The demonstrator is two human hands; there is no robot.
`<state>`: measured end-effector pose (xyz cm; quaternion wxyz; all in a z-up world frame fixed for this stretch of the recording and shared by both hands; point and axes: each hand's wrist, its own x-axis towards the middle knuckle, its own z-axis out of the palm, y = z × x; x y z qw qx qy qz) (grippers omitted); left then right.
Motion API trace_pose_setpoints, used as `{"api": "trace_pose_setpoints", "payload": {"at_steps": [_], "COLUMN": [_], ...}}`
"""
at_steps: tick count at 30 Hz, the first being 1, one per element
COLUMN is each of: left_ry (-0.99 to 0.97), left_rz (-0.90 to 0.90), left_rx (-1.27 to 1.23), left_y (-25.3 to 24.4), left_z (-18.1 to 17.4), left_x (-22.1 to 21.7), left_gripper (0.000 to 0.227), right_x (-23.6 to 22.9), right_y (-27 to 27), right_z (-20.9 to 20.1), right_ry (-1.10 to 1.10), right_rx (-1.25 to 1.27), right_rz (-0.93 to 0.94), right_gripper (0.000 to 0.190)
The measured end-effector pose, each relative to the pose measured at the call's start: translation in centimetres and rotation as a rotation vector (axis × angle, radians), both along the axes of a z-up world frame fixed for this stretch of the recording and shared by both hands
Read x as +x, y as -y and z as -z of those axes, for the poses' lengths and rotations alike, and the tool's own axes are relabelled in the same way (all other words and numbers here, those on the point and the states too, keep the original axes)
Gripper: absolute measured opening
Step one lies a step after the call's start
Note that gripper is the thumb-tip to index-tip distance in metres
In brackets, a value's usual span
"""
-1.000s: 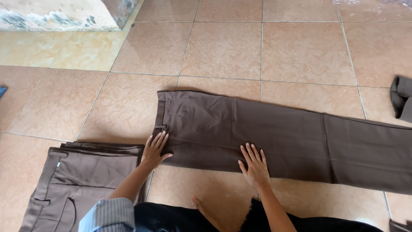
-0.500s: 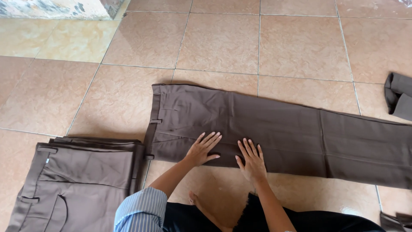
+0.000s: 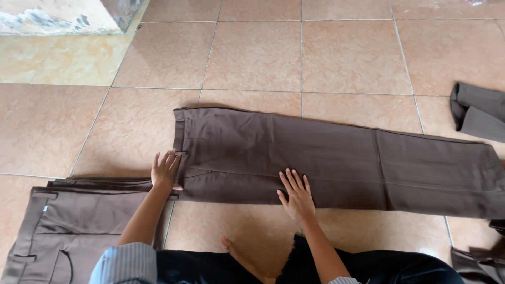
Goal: The person is sitting on the floor and carefully folding a pair of brown pants.
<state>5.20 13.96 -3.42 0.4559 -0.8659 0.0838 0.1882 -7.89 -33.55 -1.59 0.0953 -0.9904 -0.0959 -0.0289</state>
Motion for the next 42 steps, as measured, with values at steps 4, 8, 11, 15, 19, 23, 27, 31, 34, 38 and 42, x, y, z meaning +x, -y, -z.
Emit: {"api": "trace_pose_setpoints", "payload": {"at_steps": [4, 8, 11, 15, 19, 23, 27, 31, 34, 38, 42], "left_ry": [0.161, 0.291, 0.063, 0.164, 0.304, 0.34, 0.319, 0.325, 0.309, 0.295, 0.284], "left_rz": [0.208, 0.38, 0.179, 0.271, 0.334, 0.32, 0.288, 0.283, 0.276, 0.248, 0.255], "left_rx": [-0.526, -1.149, -1.441, -1.324, -1.349, -1.367, -1.412, -1.407, -1.419, -1.43, -1.417], "left_y": [9.9, 25.0, 31.2, 32.0, 31.9, 31.9, 32.1, 32.2, 32.1, 32.1, 32.0], "left_z": [-2.4, -4.7, -1.8, 1.3, 3.9, 4.1, 3.4, 2.5, 1.4, 1.0, 0.8], "left_x": [0.2, -4.1, -7.9, -9.3, -9.0, -8.7, -9.3, -9.3, -9.2, -9.6, -9.9], "left_gripper": [0.13, 0.088, 0.082, 0.077, 0.068, 0.06, 0.069, 0.077, 0.077, 0.077, 0.077], "right_x": [-0.2, 0.0, -0.1, 0.3, 0.8, 2.9, 3.8, 3.3, 1.6, -2.4, -3.4], "right_y": [-0.1, -0.2, -0.4, 0.1, 0.1, 3.2, 12.0, 23.8, 31.7, 38.6, 40.6], "right_z": [-0.1, -0.3, 0.1, 1.8, 4.0, 2.8, -0.2, -1.4, -1.0, 1.8, 1.6], "right_ry": [-0.03, -0.041, 0.057, 0.098, 0.158, -0.242, -0.253, -0.229, -0.27, -0.192, -0.159], "right_rx": [0.016, 0.03, 0.014, -0.003, -0.079, -0.103, -0.216, -0.43, -0.462, -0.189, -0.124], "right_rz": [-0.005, -0.007, 0.001, 0.0, -0.009, -0.233, -0.294, -0.181, -0.042, 0.245, 0.321], "right_gripper": [0.061, 0.061, 0.068, 0.074, 0.075, 0.077, 0.073, 0.071, 0.067, 0.063, 0.058]}}
